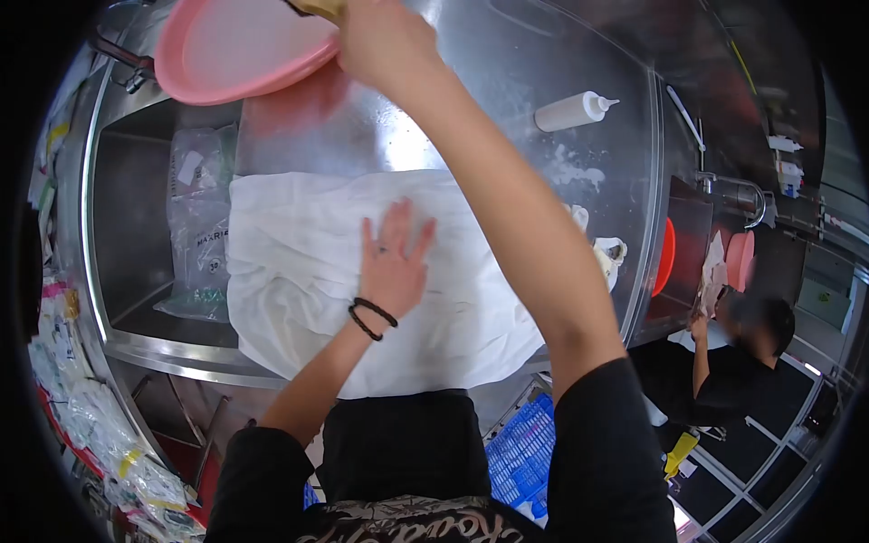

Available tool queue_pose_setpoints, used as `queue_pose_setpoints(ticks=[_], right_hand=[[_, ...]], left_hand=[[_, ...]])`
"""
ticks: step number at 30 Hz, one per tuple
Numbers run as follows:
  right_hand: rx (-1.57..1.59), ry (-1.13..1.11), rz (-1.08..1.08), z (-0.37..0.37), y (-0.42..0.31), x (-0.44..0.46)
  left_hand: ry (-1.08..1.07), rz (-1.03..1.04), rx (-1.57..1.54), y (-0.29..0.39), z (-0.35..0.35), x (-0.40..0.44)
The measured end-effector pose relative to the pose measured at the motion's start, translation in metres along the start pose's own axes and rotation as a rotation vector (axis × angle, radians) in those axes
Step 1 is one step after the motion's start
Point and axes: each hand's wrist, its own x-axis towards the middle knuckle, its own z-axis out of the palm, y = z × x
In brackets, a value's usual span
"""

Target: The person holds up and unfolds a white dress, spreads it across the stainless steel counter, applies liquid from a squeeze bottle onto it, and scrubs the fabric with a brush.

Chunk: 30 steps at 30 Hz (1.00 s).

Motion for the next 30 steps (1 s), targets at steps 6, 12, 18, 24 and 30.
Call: queue_pose_setpoints(ticks=[6, 12, 18, 24, 30], right_hand=[[-0.058, -0.239, -0.156, 0.077, -0.037, 0.087], [0.530, 0.059, -0.018, -0.005, -0.060, -0.097], [0.339, 0.198, 0.271, 0.046, -0.022, -0.353], [0.110, 0.054, 0.463, 0.069, 0.010, -0.436], [0.256, 0.315, 0.436, 0.058, 0.010, -0.444]], left_hand=[[0.114, 0.173, -0.194, 0.004, 0.030, -0.029], [0.117, 0.200, -0.324, -0.004, 0.033, -0.034], [0.067, 0.158, -0.377, -0.004, 0.029, -0.035], [0.178, 0.108, -0.390, 0.004, 0.034, -0.030], [0.176, 0.144, -0.295, 0.006, 0.030, -0.033]])
